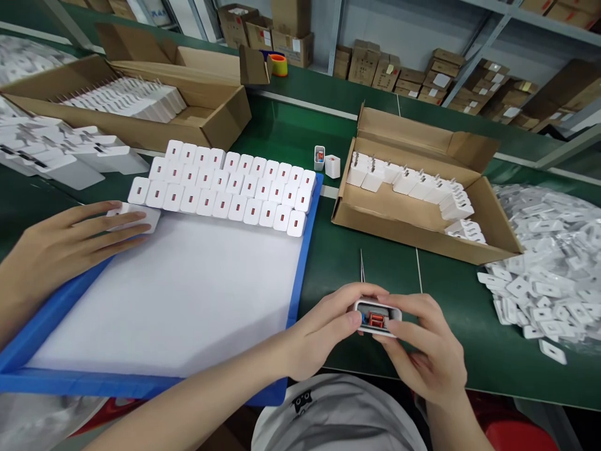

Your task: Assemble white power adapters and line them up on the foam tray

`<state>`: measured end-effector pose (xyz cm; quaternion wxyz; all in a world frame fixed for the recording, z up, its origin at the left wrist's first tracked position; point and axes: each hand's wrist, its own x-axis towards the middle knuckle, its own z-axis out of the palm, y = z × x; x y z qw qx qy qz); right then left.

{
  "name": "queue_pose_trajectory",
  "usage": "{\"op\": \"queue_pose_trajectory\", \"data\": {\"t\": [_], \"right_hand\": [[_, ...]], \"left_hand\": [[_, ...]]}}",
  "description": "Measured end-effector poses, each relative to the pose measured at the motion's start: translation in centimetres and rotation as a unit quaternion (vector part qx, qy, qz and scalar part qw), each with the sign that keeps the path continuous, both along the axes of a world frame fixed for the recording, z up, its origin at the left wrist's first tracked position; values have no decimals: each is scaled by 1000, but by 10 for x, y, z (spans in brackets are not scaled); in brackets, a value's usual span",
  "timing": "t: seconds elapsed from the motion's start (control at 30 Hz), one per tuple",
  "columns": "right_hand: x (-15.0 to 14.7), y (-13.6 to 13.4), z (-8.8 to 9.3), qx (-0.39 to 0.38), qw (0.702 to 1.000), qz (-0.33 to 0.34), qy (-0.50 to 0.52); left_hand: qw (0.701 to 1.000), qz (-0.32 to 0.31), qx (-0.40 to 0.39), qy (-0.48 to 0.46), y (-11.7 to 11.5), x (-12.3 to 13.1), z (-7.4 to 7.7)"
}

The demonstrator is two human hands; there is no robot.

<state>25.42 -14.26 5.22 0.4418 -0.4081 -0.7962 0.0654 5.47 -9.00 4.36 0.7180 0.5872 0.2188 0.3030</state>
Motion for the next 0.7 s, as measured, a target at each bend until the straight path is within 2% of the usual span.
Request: {"op": "queue_pose_trajectory", "data": {"t": [0.17, 0.33, 0.43, 0.5, 0.6, 0.67, 0.7], "right_hand": [[-3, -1, 2, 39, 998, -25, -31], [-1, -3, -2, 40, 999, -3, -10], [1, -4, -4, 46, 999, 17, -22], [-1, -3, -6, 42, 999, 18, -29], [-2, 1, -8, 26, 999, 31, -23], [14, 5, -11, 20, 999, 31, -15], [30, 6, -13, 11, 1000, -12, -24]], "left_hand": [[1000, -27, -8, 10, -3, 2, 4], [997, -4, 77, -19, -6, 0, 2], [996, -3, 90, -14, -4, -1, 0], [998, -6, 63, 0, -4, -2, 0], [999, -8, -34, 35, -3, -2, -1], [992, 7, -106, 65, -1, -1, -5], [987, 15, -134, 84, 1, -1, -8]]}}
